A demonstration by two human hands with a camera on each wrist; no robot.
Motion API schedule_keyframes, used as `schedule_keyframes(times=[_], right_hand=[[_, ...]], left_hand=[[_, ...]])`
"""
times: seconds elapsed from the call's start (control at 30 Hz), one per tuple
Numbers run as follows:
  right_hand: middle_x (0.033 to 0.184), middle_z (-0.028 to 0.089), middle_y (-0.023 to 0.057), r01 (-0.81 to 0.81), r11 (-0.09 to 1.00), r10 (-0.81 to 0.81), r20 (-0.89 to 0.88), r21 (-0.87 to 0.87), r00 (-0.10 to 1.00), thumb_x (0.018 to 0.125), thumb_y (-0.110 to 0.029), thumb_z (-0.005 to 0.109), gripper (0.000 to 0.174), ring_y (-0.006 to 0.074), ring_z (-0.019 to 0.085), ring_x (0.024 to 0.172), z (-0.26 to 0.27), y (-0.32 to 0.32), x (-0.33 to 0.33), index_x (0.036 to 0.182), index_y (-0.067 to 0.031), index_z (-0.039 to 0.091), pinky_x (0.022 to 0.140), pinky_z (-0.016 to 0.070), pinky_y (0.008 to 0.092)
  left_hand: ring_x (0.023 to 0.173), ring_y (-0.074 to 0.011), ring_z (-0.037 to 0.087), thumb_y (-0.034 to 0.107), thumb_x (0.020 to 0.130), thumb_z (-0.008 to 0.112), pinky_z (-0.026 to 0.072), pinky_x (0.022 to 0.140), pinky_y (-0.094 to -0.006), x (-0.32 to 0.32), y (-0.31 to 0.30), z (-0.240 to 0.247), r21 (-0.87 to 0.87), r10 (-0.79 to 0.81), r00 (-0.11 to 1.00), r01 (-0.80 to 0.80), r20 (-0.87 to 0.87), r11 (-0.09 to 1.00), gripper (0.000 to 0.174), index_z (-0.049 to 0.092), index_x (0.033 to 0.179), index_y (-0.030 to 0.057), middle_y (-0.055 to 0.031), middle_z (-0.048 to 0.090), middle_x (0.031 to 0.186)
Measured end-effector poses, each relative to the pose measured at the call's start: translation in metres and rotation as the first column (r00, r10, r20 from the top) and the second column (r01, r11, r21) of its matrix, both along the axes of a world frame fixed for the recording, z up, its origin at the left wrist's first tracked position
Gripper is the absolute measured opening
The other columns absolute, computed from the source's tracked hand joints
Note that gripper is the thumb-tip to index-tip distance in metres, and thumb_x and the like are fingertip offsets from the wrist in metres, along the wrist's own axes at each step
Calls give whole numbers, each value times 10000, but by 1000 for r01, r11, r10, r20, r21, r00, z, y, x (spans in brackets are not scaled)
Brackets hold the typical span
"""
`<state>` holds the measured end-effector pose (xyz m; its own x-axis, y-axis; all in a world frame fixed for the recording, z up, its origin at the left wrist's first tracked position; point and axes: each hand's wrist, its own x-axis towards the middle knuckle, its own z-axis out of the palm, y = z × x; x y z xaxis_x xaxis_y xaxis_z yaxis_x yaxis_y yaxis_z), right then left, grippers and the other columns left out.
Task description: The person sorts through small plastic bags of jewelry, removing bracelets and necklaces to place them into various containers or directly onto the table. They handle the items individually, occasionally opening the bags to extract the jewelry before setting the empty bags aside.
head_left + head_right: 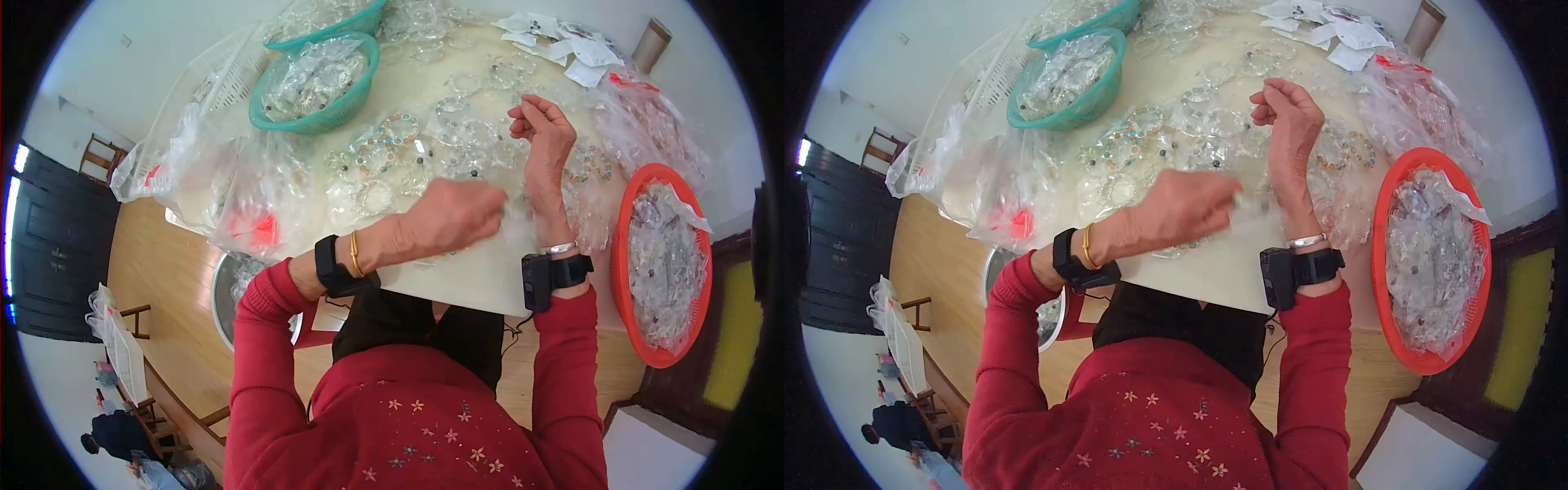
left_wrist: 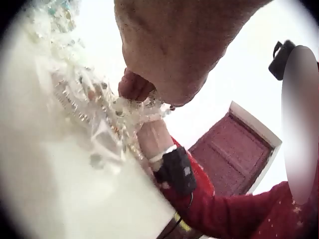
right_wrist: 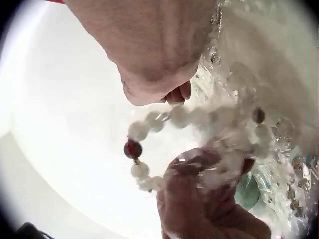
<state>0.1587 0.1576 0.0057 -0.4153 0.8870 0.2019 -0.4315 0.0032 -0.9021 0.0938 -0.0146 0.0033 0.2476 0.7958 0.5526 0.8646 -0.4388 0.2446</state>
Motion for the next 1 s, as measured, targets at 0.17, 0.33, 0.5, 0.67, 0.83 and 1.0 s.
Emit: schedule_keyframes(times=[0.17,0.33,0.5,0.67,0.83,1.0], right_hand=[[748,634,89,-58,994,48,107,89,993,841,-148,585,191,107,543,562,3,-3,-4,918,24,612,528,446,229],[715,615,53,-266,962,256,142,54,956,829,-213,624,228,84,531,576,9,-8,-2,885,8,622,519,423,219],[654,597,23,-315,941,273,268,127,924,797,-250,661,232,78,522,554,3,-7,-5,800,-20,635,499,418,220],[618,581,15,-228,968,184,321,105,929,779,-249,677,237,78,513,550,2,-6,-3,708,-31,616,486,418,227],[619,583,16,-216,972,175,321,96,931,777,-242,677,238,77,516,561,1,-5,-4,677,-38,607,493,420,229],[641,587,17,-265,964,253,236,20,938,773,-220,676,202,81,528,573,0,-6,-3,705,-41,613,511,427,230]], left_hand=[[606,-171,600,212,862,546,493,552,-271,-26,23,22,-321,370,663,-201,651,925,230,584,866,-15,-102,579,745],[603,-143,592,244,896,515,498,554,-258,-42,41,15,-263,279,208,-102,937,959,273,589,866,-17,-60,589,761],[592,-140,589,242,907,499,499,553,-256,-42,46,7,-272,270,183,-15,945,962,277,588,880,-19,-56,581,737],[582,-135,584,238,903,513,497,549,-255,-41,51,3,-273,274,122,-23,954,962,264,590,891,-14,-53,580,736],[575,-131,579,213,885,546,492,542,-256,-42,55,1,-305,305,175,-28,936,952,227,592,890,-10,-50,583,738],[559,-123,570,181,869,566,480,525,-253,-44,54,1,-281,280,99,-6,955,960,187,598,890,-2,-44,583,725]])
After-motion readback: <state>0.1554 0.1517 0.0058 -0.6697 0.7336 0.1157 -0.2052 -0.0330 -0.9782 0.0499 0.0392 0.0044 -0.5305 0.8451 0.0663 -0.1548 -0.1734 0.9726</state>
